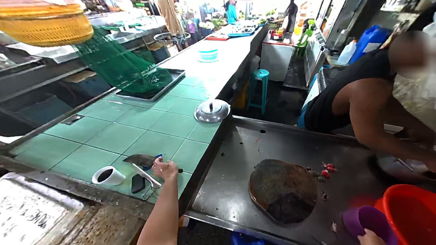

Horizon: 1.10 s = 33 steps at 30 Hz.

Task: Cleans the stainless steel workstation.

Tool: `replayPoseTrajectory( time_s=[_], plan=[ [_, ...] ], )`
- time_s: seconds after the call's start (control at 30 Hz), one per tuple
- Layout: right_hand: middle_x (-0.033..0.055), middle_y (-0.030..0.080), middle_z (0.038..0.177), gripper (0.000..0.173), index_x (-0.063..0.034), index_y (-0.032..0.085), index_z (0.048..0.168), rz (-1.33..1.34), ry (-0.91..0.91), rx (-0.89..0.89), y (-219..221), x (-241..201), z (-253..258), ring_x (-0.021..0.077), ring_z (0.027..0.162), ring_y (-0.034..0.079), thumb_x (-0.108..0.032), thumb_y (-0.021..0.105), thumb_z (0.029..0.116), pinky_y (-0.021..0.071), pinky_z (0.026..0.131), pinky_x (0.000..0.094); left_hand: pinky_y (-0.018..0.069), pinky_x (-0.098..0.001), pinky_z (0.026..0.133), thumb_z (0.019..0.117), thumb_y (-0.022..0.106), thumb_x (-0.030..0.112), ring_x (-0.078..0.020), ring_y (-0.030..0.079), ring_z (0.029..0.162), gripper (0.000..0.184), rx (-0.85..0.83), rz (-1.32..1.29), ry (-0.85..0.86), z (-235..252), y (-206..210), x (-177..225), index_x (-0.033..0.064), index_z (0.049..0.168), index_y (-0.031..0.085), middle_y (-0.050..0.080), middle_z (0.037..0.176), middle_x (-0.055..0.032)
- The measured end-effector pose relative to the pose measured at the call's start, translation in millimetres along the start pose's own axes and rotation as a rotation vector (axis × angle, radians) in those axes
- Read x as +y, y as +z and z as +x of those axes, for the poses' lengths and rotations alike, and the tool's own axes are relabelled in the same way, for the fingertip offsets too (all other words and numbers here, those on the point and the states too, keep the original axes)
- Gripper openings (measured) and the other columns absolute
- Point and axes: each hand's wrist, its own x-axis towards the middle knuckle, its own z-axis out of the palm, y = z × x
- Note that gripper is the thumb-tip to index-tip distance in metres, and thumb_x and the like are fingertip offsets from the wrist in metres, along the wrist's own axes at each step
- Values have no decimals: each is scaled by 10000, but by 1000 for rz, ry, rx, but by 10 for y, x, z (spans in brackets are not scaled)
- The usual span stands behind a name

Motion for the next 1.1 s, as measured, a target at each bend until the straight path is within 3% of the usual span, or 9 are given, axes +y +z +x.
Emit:
replayPoseTrajectory(
  time_s=[0.1,0.27,0.4,0.43,0.57,0.67,0.77,0.93,1.1],
  plan=[
    [290,662,1274,318,-20,689,1273,38,-133,106,87,155,19,473,1242,607,-175,617,1005,459,1010,706,430,-541,1122,1052,450,133,-398,559,1308,420,-137,-151,204,-444,255,87,-19,1439,508,555,1416,-279],
    [285,642,1313,340,16,658,1313,10,-318,25,-350,304,-136,469,1271,585,-142,625,1014,442,1069,667,598,-439,818,1115,401,304,-200,710,890,395,-552,-369,150,-1364,752,-55,48,1311,629,708,1120,-137],
    [254,680,1240,249,26,712,1191,-64,-557,-81,-791,576,-162,430,1234,613,-72,653,970,438,1095,616,487,-336,630,1116,376,311,-108,535,616,434,-613,-214,185,-2296,1045,12,7,1096,686,647,832,-57],
    [246,697,1185,208,28,728,1136,-59,-635,-65,-877,650,-160,425,1193,632,-47,664,952,454,1077,604,475,-349,650,1105,412,354,-115,543,629,465,-634,-184,225,-2561,1106,96,0,998,693,633,776,-48],
    [187,728,1102,184,-20,752,1092,-130,-856,-65,-1311,786,-365,392,1124,659,-12,652,938,482,1042,569,586,-456,878,1024,575,384,-205,711,913,378,-1064,-15,708,-3702,1373,434,35,1048,719,733,945,-100],
    [109,747,1113,351,-167,743,1223,-296,-993,-87,-1658,527,-585,364,1097,673,-8,670,919,497,972,603,480,-482,1074,1018,568,388,-259,626,1194,304,-1277,62,1190,-4573,1628,756,152,1072,752,715,1152,-66],
    [89,726,1173,480,-279,681,1350,-512,-1061,-263,-1889,-11,-733,359,1158,641,-22,628,948,446,1009,649,368,-541,1174,998,598,321,-322,488,1390,312,-1380,106,1495,-5223,1955,955,198,1263,709,615,1405,-74],
    [155,701,1193,314,-148,717,1244,-776,-1162,-468,-1858,-987,-928,401,1220,591,-61,547,996,339,1078,689,1,-553,1287,989,622,323,-285,119,1597,573,-1467,313,1600,-5644,2408,1182,94,1504,517,350,1664,-76],
    [192,692,1195,262,-34,721,1163,-916,-1216,-504,-1960,-1175,-1061,413,1251,570,-71,501,1026,224,1172,686,22,-546,1289,900,677,460,-203,69,1605,858,-1202,260,1515,-5456,2610,1217,107,1611,350,218,1720,-25]
  ],
)
